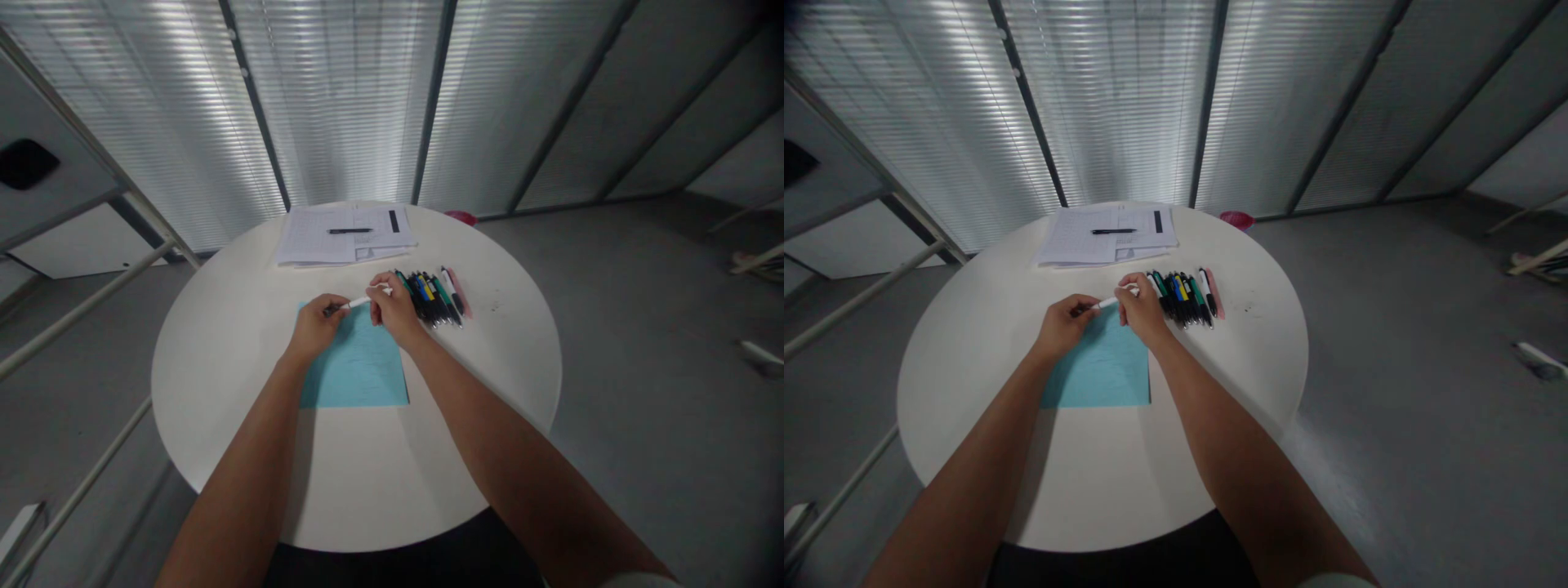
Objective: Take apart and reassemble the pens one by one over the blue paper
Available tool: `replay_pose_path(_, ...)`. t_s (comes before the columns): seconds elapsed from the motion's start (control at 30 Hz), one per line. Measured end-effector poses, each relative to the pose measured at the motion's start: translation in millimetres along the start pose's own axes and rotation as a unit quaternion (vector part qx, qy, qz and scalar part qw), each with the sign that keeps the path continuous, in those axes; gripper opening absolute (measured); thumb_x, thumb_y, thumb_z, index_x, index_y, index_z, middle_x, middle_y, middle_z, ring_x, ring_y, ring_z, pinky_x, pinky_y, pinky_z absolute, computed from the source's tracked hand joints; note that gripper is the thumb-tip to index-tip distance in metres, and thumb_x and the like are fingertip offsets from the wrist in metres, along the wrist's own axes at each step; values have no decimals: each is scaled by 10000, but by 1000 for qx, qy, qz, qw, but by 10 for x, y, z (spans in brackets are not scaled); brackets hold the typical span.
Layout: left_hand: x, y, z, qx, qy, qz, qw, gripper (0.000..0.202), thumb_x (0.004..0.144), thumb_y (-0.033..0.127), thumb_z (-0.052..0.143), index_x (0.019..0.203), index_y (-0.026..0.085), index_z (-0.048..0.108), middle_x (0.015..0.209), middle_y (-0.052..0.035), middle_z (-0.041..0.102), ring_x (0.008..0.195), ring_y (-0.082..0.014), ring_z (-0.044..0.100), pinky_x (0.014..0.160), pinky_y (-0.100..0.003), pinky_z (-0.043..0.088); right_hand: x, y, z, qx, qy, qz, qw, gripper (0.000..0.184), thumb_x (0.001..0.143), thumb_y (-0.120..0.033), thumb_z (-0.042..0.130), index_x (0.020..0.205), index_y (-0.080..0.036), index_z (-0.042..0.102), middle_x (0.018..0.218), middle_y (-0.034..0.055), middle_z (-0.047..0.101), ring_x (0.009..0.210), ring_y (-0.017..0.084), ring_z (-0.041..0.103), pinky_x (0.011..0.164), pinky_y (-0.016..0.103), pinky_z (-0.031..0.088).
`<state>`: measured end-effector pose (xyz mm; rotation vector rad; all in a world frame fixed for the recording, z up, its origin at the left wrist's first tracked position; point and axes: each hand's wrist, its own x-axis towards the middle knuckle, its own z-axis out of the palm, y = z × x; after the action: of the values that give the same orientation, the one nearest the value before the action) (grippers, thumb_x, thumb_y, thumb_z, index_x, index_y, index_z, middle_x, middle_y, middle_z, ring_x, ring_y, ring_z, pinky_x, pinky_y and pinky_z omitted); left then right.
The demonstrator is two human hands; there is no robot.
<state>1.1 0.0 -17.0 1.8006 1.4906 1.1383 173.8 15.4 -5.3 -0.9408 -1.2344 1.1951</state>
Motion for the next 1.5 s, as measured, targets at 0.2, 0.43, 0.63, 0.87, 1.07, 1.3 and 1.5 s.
replay_pose_path(0.2, 5, -12, 0, 0, 14, 10, 1000, 192, 792, 270, 664, 943, 183, 745, 889, -54, 738, 793, -167, 645, 773, -280, 490, -26, -44, 2, -29, 3, 27, 999, 150, 818, -333, 578, 932, -236, 573, 392, -120, 464, 269, 89, 423, 309, 180, 272)
replay_pose_path(0.43, -8, 23, -6, 1, 11, -6, 1000, 173, 782, 250, 652, 924, 182, 723, 863, -35, 724, 735, -145, 622, 727, -263, 481, -18, -47, -2, 54, -54, 34, 997, 181, 764, -372, 627, 785, -195, 594, 478, -82, 541, 344, 72, 476, 345, 184, 316)
replay_pose_path(0.63, -5, 18, -4, -4, 14, -5, 1000, 174, 787, 246, 645, 924, 176, 726, 853, -41, 726, 734, -144, 623, 712, -255, 480, -15, -25, 20, 9, -20, 49, 999, 284, 799, -478, 642, 807, -212, 544, 475, -91, 555, 315, 80, 485, 321, 188, 316)
replay_pose_path(0.87, -10, 17, -15, 10, 12, -10, 1000, 142, 768, 231, 668, 888, 181, 724, 830, -40, 724, 704, -145, 617, 662, -253, 471, -13, -5, 27, -71, -9, 5, 997, 485, 805, -677, 605, 716, -218, 478, 471, -58, 573, 336, 86, 517, 331, 184, 331)
replay_pose_path(1.07, -12, 8, -5, 9, 17, -10, 1000, 137, 749, 240, 692, 871, 176, 703, 828, -34, 715, 699, -135, 612, 681, -252, 470, -19, -38, 15, -16, -12, 32, 999, 386, 775, -561, 657, 699, -205, 527, 498, -70, 550, 346, 71, 495, 345, 186, 316)
replay_pose_path(1.3, -10, 40, -1, 8, 8, -9, 1000, 193, 767, 240, 670, 937, 178, 739, 852, -38, 724, 721, -140, 620, 694, -251, 478, -26, -53, 0, 49, -44, 44, 997, 190, 698, -338, 561, 829, -201, 578, 564, -78, 575, 374, 68, 499, 364, 187, 315)
replay_pose_path(1.5, -13, 66, -8, 25, 9, -2, 1000, 203, 769, 252, 669, 938, 197, 768, 850, -39, 730, 763, -166, 639, 726, -266, 491, -35, -69, 15, 33, -47, 35, 998, 140, 706, -320, 544, 799, -215, 540, 497, -93, 540, 362, 73, 472, 366, 188, 318)
